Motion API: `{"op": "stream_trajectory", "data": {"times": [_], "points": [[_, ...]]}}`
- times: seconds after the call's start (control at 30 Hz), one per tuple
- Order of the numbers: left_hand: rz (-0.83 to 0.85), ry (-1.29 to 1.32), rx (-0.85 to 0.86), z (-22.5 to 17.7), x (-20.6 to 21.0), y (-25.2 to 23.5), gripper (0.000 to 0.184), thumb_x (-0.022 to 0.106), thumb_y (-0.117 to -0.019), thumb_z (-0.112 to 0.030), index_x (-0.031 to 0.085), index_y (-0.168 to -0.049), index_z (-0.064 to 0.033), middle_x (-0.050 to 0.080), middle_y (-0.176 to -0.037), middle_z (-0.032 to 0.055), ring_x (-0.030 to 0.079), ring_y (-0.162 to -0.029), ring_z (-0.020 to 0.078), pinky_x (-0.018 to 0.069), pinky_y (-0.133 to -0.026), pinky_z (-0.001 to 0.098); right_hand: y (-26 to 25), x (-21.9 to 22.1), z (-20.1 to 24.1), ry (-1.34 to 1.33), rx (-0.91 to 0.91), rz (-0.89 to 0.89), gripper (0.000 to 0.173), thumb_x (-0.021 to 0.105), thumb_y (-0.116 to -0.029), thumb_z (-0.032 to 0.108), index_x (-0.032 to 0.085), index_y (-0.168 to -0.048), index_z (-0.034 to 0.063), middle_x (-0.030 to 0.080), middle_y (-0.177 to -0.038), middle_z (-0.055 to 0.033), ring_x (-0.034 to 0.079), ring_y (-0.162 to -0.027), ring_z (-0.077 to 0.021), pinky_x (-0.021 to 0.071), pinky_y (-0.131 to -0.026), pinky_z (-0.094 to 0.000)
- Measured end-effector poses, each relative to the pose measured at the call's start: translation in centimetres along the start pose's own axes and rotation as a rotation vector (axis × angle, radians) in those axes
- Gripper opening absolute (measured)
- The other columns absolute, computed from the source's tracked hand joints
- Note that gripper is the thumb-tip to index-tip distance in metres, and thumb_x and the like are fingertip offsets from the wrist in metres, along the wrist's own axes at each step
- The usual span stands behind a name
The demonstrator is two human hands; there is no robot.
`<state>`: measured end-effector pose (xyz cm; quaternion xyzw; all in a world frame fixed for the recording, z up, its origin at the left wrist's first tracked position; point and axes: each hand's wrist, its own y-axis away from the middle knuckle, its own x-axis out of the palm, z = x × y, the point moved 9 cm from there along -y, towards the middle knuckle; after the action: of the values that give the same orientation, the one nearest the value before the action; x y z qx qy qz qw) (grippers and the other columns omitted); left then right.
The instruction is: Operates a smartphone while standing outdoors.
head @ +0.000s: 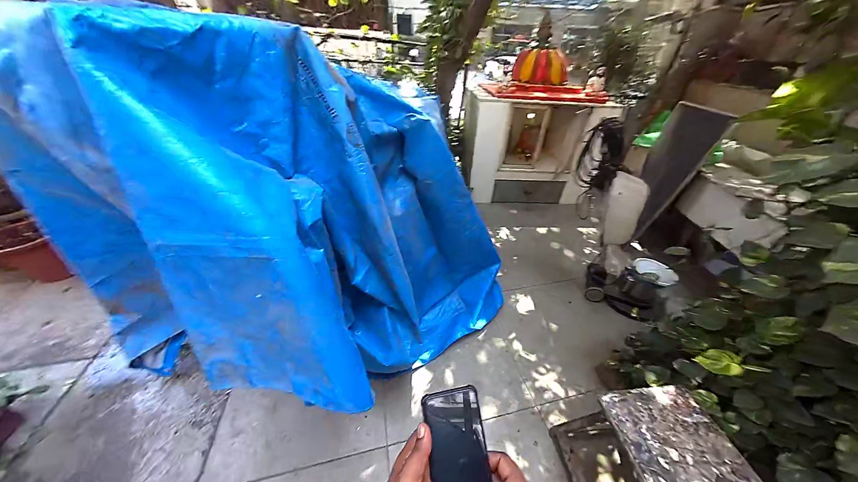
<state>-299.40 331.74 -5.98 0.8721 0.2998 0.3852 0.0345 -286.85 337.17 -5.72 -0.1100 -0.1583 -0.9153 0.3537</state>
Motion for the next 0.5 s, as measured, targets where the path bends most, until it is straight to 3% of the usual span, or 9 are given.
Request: {"op": "stream_trajectory", "data": {"times": [0.17, 0.5], "points": [[-0.044, 0.036, 0.037, 0.2, 0.3, 0.1, 0.049, 0.030, -0.1115, -0.033, 0.044, -0.141, 0.0033, 0.068, -0.120, 0.0233, 0.069, -0.111, 0.0308, 0.0567, -0.098, 0.0482, -1.9, -0.5, -0.1, -0.072, 0.095, 0.059, 0.022, 0.057, -0.0947, 0.008, 0.052, -0.114, -0.0011, 0.070, -0.097, -0.0153, 0.071, -0.086, -0.0232, 0.0607, -0.077, -0.0411], [-0.072, 0.169, 0.118, 1.6, 0.2, 0.9, 0.052, 0.027, -0.1114, -0.038, 0.044, -0.141, 0.0021, 0.067, -0.123, 0.0237, 0.068, -0.114, 0.0321, 0.0553, -0.100, 0.0495, -3.1, -1.1, -0.2, -0.062, 0.130, 0.165, 0.016, 0.056, -0.0972, 0.010, 0.056, -0.108, -0.0017, 0.070, -0.094, -0.0157, 0.070, -0.085, -0.0224, 0.0607, -0.078, -0.0403]]}}
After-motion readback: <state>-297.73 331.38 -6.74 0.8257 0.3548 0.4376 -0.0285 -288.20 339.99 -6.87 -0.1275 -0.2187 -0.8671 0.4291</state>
